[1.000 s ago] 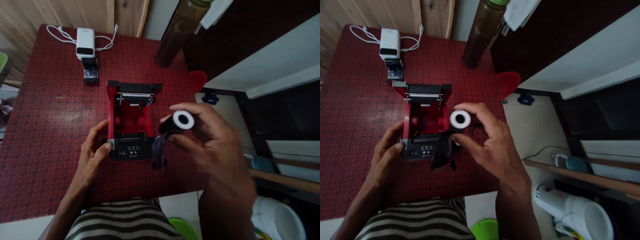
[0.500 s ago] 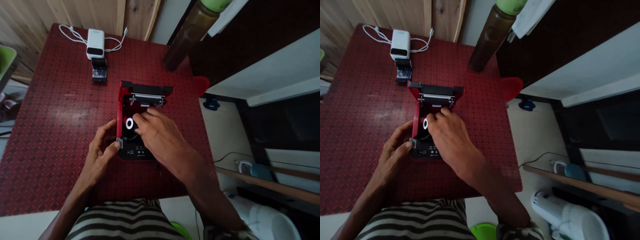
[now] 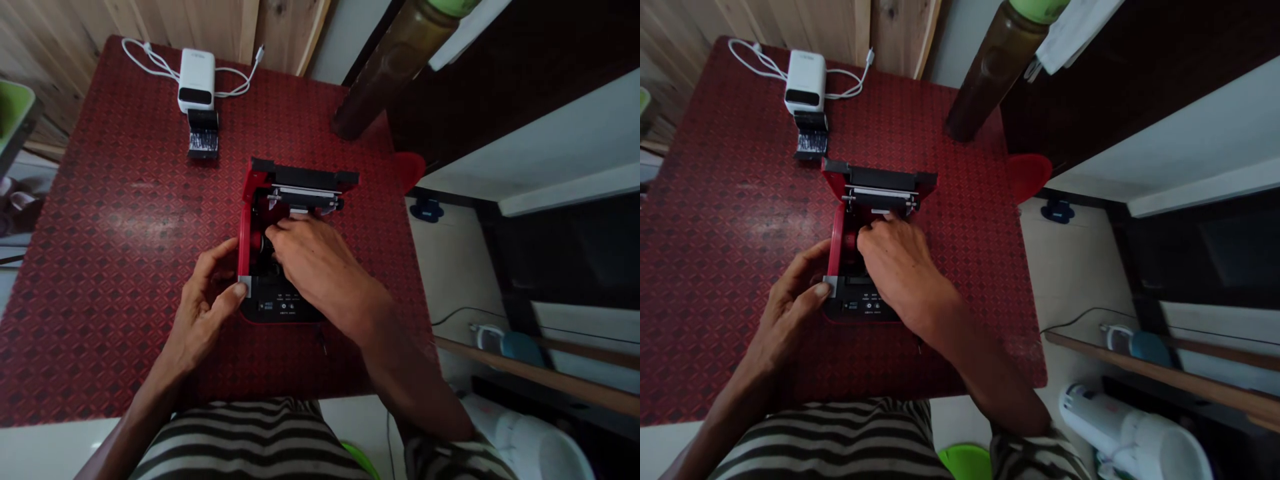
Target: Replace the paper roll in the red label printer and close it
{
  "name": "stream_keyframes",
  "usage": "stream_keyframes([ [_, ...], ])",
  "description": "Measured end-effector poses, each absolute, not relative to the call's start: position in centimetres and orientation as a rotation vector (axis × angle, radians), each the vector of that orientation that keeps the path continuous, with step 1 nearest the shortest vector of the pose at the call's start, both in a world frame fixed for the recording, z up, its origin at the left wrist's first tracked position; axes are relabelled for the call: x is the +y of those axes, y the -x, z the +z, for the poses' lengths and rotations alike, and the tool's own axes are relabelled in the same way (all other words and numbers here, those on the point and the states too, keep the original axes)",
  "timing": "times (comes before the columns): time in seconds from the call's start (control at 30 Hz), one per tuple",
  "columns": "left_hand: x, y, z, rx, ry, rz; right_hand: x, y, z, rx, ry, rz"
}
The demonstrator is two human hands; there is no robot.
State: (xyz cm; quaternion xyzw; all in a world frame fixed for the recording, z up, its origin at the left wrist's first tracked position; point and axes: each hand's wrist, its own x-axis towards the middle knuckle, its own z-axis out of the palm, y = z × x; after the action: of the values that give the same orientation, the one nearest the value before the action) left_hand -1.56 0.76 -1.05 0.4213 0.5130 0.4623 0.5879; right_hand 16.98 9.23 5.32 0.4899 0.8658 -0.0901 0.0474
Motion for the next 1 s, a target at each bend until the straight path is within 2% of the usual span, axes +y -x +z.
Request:
stream_keyframes([
  [0.3, 0.9, 1.7, -1.2, 1.208, -1.015, 1.069, 9.6, -18.0, 4.6, 2.7, -1.512, -0.398],
  [0.4, 0.9, 1.7, -1.2, 1.2, -1.004, 1.067, 9.0, -19.0, 5.4, 2.82, -1.514, -0.523],
  [0.57, 1.0, 1.7, -1.3, 1.214, -1.037, 1.094, 7.8, -21.0, 6.5, 2.947, -1.268, -0.838],
  [1.0, 2.3, 3.0, 0.4, 1.373, -1.161, 1.156, 6.6, -23.2, 6.0, 3.072, -1.288, -1.087],
])
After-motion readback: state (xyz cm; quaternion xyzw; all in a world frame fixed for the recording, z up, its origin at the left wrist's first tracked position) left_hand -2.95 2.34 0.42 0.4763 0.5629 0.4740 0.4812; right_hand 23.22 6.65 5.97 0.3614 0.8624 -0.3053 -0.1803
